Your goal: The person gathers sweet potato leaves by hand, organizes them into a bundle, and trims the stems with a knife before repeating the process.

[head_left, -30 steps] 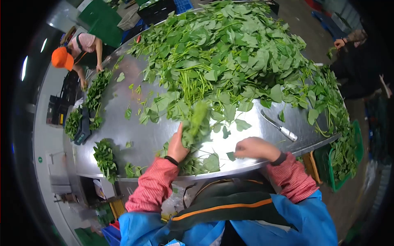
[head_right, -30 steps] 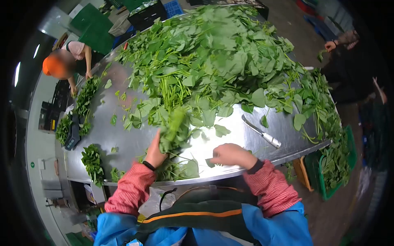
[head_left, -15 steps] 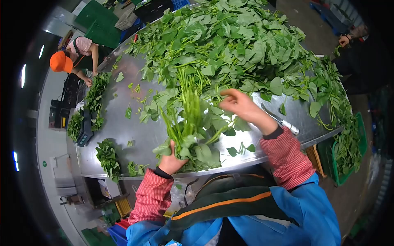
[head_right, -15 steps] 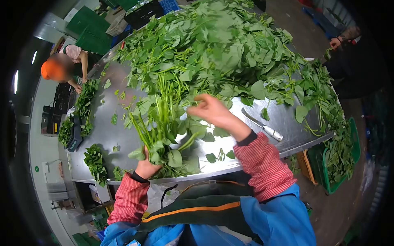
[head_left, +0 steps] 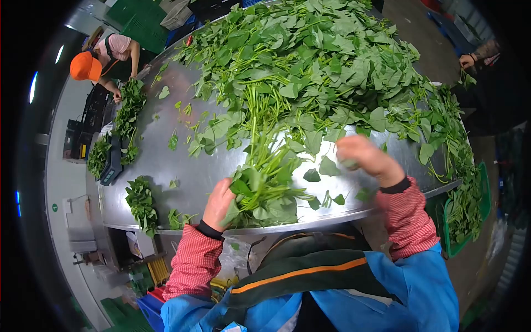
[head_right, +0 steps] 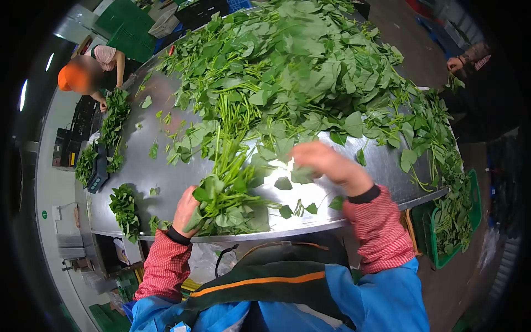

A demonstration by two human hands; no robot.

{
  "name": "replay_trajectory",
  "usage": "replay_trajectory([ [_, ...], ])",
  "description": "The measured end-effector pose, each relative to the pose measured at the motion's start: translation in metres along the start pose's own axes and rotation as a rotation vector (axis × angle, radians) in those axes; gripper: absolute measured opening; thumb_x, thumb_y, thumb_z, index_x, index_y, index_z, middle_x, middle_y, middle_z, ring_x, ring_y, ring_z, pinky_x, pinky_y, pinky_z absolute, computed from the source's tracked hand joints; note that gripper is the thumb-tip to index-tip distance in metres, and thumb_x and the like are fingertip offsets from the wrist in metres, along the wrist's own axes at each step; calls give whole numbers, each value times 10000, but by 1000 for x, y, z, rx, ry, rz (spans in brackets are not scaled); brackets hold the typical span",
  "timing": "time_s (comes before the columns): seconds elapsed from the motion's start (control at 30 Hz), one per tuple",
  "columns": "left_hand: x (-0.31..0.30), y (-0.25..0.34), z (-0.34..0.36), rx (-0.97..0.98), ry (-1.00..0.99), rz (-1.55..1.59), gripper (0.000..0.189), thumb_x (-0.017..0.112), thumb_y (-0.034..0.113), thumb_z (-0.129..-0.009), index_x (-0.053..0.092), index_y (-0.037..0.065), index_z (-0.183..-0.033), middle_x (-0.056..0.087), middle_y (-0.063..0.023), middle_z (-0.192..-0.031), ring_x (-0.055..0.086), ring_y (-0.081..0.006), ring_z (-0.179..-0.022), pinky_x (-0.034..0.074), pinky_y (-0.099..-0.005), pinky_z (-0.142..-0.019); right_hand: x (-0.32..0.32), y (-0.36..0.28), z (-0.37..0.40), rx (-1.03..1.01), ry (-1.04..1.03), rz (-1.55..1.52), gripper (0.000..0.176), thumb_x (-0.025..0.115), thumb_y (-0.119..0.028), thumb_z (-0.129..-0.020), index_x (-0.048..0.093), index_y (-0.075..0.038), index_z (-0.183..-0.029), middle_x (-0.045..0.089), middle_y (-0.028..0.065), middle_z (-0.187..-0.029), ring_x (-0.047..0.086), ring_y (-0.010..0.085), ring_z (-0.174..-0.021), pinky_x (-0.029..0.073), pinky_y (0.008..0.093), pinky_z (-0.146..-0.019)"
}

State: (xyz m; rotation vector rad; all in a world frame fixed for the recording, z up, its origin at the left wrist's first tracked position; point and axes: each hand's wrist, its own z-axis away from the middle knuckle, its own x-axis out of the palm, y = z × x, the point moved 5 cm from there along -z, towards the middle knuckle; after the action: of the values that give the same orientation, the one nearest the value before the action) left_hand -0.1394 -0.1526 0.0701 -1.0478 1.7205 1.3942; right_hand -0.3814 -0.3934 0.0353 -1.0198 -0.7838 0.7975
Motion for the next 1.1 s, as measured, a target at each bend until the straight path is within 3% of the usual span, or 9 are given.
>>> replay_trajectory([
  [0.07,3,-3,2,-25,9,10,356,672,83,-708,588,50,-1052,581,-139,-981,554,-329,-852,460,-393,-753,-37,-21,-1,-381,-206,-572,205,530,-274,-925,570,-77,-885,561,-6,-719,502,85,-561,423,219,-522],
  [0.13,2,4,-5,-44,14,19,354,671,94,-712,589,50,-1054,583,-140,-981,554,-328,-852,460,-393,-757,-49,-6,-4,-160,312,18,199,575,-226,-892,564,-52,-988,603,47,-872,555,108,-659,472,234,-611],
  [0.33,12,22,-24,-29,-120,90,339,607,108,-754,571,43,-1085,529,-165,-1058,514,-353,-985,440,-384,-830,56,46,-56,-179,-224,240,769,679,-179,-798,260,-54,-1431,470,139,-1330,453,269,-1244,362,351,-1037],
  [0.4,24,12,-19,9,-142,84,322,586,84,-767,566,38,-1084,526,-167,-1067,511,-351,-993,438,-385,-840,82,38,-49,-683,-156,548,467,653,-222,-795,547,-45,-1214,570,153,-1186,561,276,-1029,458,349,-885],
  [0.53,19,19,-12,165,-121,-76,444,576,6,-687,556,46,-1129,528,-141,-1032,517,-326,-906,459,-389,-781,42,31,-41,-217,-157,442,325,586,-257,-872,597,-3,-1074,651,103,-874,607,255,-766,494,347,-731],
  [0.67,5,22,-9,52,-179,-210,559,579,2,-654,540,78,-1207,534,-110,-1018,517,-298,-863,471,-377,-751,-33,-4,-17,-91,489,-20,261,566,-251,-892,621,-7,-965,623,53,-798,565,132,-669,473,290,-629],
  [0.83,3,33,-17,186,-181,-388,576,562,56,-696,532,154,-1264,540,-77,-1018,525,-263,-860,491,-350,-734,7,-32,-34,-158,220,572,442,656,-363,-821,610,13,-1047,644,117,-965,609,201,-863,479,321,-785],
  [0.93,3,48,-32,277,-209,-404,502,566,64,-701,564,135,-1198,555,-102,-1046,548,-294,-939,506,-371,-761,52,-9,-51,-110,-307,264,547,700,-324,-816,537,-3,-1227,621,130,-1089,602,196,-948,467,311,-847],
  [1.1,5,29,-23,221,-222,-309,551,544,57,-716,530,154,-1258,544,-92,-1045,531,-287,-896,497,-364,-756,16,-17,-43,-252,31,-36,222,680,-220,-843,634,-35,-956,644,34,-814,612,107,-769,494,246,-692],
])
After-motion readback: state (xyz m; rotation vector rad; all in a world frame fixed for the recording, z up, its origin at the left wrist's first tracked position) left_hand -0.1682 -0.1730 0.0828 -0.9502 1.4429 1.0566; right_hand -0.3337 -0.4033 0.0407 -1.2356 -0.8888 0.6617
